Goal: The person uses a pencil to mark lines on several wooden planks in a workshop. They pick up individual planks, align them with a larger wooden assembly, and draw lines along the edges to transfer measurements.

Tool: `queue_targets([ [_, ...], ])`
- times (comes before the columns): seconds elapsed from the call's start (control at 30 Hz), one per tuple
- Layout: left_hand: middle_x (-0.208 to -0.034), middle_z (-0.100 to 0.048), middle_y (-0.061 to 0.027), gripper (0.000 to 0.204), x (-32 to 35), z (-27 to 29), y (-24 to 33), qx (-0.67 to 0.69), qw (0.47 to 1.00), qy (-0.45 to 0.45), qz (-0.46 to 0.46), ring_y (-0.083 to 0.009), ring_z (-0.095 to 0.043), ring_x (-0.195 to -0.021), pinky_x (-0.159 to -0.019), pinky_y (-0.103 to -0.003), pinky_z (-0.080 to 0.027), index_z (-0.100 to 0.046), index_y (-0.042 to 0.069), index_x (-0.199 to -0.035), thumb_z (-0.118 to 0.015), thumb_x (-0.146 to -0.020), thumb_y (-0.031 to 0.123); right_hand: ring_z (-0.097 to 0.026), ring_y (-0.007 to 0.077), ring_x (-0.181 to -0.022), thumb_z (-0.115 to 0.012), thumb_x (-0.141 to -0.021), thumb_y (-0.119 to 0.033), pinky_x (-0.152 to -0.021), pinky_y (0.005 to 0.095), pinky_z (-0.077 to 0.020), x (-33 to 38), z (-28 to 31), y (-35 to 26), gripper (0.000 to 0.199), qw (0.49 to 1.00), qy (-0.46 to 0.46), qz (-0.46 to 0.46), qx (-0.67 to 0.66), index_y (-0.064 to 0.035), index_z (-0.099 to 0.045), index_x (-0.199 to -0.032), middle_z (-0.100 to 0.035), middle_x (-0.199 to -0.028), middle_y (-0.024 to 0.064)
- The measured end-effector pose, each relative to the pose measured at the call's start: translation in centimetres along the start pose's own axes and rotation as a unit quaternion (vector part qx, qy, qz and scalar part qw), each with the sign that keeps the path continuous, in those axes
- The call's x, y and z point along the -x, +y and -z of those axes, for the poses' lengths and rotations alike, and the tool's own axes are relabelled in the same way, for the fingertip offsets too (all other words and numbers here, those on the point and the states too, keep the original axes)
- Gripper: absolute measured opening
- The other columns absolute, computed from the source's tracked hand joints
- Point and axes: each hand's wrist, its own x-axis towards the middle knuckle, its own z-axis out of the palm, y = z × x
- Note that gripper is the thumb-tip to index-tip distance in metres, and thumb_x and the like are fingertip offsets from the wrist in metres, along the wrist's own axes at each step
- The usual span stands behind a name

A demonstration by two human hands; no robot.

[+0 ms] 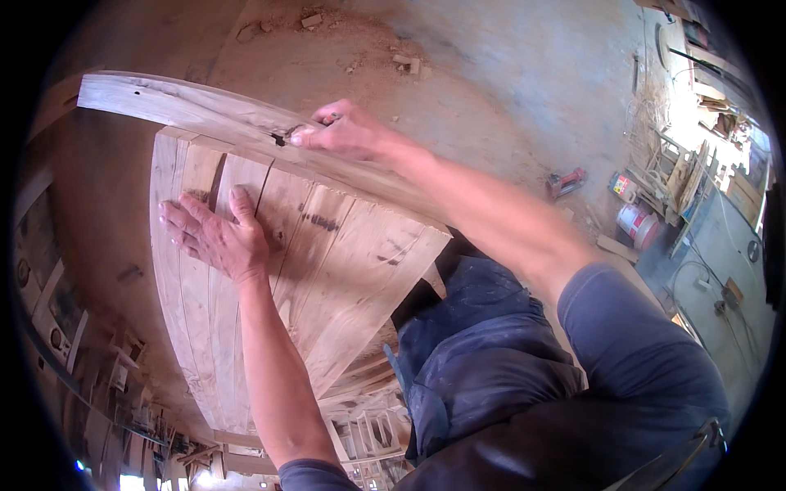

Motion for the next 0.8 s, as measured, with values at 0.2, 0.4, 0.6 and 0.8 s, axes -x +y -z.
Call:
queue_targets([
  [0.2, -0.158, -0.019, -0.0289, 0.086, -0.1, 0.2, 0.1, -0.012, 1.0, -0.01, -0.005, -0.0446, -0.014, -0.148, -0.119, -0.056, -0.012, -0.032, -0.003, -0.149, -0.045, -0.093, 0.061, -0.058, 0.0159, -0.077, -0.075, -0.079, -0.049, -0.069, 0.0324, -0.0461, -0.9, -0.8, 1.1, 0.051, 1.0, 0.015, 0.02, 0.004, -0.0003, -0.072, -0.093, -0.066, -0.081, 0.0073],
  [0.4, -0.158, -0.019, -0.0289, 0.085, -0.2, 1.1, 0.7, 0.014, 1.0, -0.014, 0.008, -0.0445, -0.014, -0.148, -0.119, -0.055, -0.011, -0.034, -0.004, -0.147, -0.053, -0.09, 0.056, -0.056, 0.0151, -0.074, -0.073, -0.081, -0.045, -0.067, 0.0329, -0.0443, -0.3, 0.1, 0.3, 0.047, 1.0, -0.005, 0.019, 0.021, 0.0007, -0.07, -0.089, -0.064, -0.078, 0.0086],
  [0.6, -0.16, -0.014, -0.0265, 0.087, -0.4, 1.4, 0.9, 0.036, 0.999, -0.02, 0.017, -0.0455, -0.009, -0.148, -0.119, -0.058, -0.01, -0.032, -0.002, -0.147, -0.063, -0.085, 0.05, -0.057, 0.0175, -0.075, -0.073, -0.081, -0.045, -0.07, 0.036, -0.0466, 0.7, 0.7, -1.3, 0.051, 1.0, -0.012, 0.026, -0.006, 0.0048, -0.069, -0.091, -0.065, -0.078, 0.0143],
  [0.8, -0.159, -0.018, -0.0262, 0.083, -0.9, 2.4, 1.1, 0.035, 0.999, -0.013, 0.02, -0.0446, -0.012, -0.148, -0.119, -0.056, -0.01, -0.039, -0.006, -0.143, -0.06, -0.086, 0.049, -0.054, 0.0148, -0.073, -0.074, -0.081, -0.042, -0.067, 0.0347, -0.0443, 0.6, 0.3, -1.5, 0.047, 0.999, -0.008, 0.028, -0.036, 0.0036, -0.069, -0.091, -0.064, -0.077, 0.0097],
])
